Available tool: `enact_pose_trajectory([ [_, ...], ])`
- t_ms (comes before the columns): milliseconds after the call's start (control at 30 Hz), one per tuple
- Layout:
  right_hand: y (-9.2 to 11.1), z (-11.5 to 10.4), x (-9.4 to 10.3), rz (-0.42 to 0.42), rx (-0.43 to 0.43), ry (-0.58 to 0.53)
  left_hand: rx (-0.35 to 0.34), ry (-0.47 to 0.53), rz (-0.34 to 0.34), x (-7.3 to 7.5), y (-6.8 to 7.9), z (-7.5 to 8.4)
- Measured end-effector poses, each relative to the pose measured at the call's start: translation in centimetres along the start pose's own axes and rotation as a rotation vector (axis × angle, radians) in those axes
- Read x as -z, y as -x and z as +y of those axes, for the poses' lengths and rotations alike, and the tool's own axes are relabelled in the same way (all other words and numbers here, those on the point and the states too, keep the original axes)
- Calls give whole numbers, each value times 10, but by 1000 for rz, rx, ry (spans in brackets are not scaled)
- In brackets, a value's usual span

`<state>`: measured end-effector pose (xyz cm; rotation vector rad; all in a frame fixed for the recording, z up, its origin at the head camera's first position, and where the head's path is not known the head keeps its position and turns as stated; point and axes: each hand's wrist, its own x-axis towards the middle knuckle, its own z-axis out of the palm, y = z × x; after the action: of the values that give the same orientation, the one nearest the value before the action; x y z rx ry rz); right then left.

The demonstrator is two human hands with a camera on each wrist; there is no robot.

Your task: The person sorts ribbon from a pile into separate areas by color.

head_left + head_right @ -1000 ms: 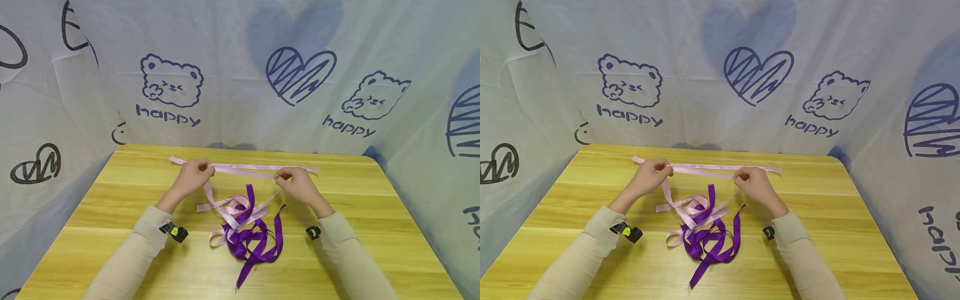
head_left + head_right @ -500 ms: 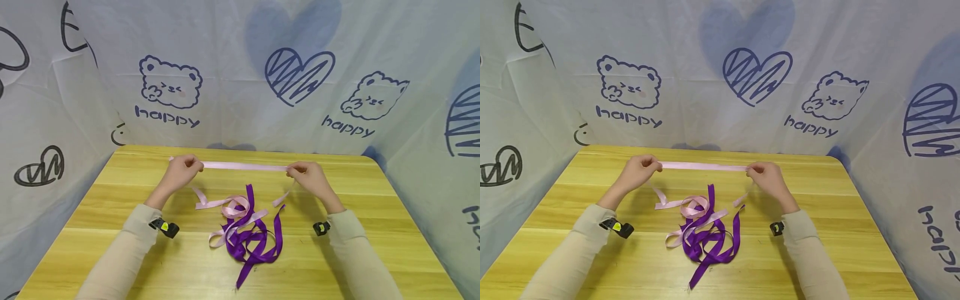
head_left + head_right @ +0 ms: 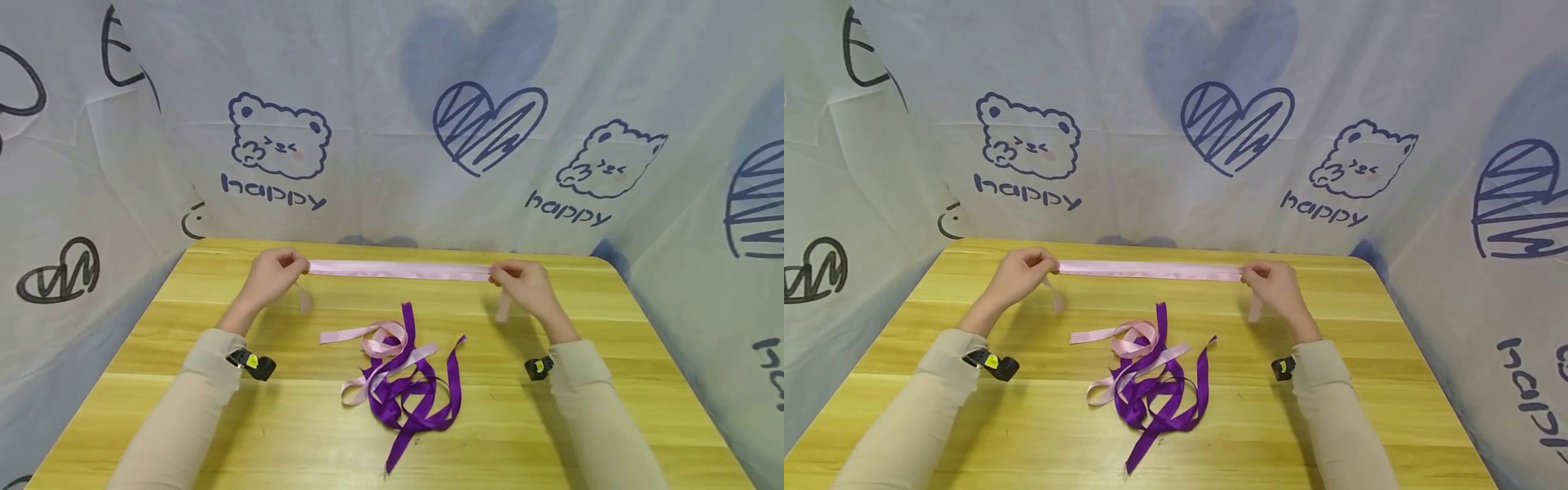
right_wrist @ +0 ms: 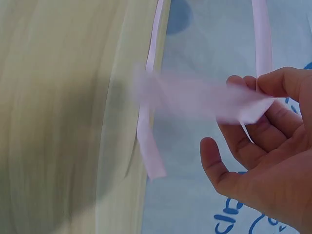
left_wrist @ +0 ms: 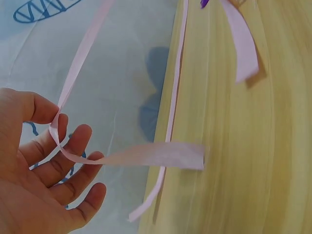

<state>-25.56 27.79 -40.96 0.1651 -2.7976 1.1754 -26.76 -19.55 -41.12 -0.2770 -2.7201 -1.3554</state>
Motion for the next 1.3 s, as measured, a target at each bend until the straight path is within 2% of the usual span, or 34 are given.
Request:
enact_pose_trajectory([
  [233,-2,15,6,19,-61,0,14,-23,7,6,1,-13],
  [433,-3,29,9,54,-56,31,34,-23,-29,13,0,-23],
  [633,-5,45,11,102,-82,58,33,-57,-33,18,-1,-28],
  [867,-7,54,13,126,-106,35,30,-86,-25,21,-3,-36],
  [1067,-8,60,14,139,-130,90,20,-118,-61,25,-7,-43],
  [1300,-12,69,14,151,-172,121,76,-208,-70,27,-10,-51],
])
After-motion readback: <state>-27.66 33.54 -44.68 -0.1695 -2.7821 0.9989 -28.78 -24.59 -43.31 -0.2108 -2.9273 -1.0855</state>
